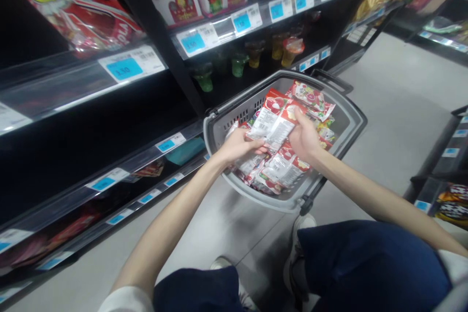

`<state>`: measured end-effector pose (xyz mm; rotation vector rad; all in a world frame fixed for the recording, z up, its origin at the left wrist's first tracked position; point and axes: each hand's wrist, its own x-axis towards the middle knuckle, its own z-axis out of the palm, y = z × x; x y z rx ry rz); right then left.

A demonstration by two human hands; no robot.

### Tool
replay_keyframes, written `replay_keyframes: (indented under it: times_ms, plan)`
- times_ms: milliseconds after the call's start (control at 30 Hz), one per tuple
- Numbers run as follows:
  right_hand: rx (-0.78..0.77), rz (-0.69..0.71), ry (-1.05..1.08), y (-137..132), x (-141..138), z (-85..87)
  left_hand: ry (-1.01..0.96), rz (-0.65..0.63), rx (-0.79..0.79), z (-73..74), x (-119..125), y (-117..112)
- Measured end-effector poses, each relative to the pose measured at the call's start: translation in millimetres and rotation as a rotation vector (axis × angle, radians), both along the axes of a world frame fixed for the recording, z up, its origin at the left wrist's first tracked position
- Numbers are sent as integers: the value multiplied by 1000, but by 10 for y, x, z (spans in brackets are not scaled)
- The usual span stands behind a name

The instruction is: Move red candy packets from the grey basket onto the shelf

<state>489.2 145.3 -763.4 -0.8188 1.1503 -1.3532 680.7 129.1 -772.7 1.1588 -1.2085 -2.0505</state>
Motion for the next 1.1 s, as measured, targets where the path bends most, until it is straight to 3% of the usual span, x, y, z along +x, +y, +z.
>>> replay_keyframes:
  times_ms: [533, 1100]
  plan:
    - [42, 31, 27, 2, 2, 27, -30, -28, -97, -113, 17, -14]
    - [45, 40, -6, 8, 0, 43, -5, -1, -125, -81, 3, 0]
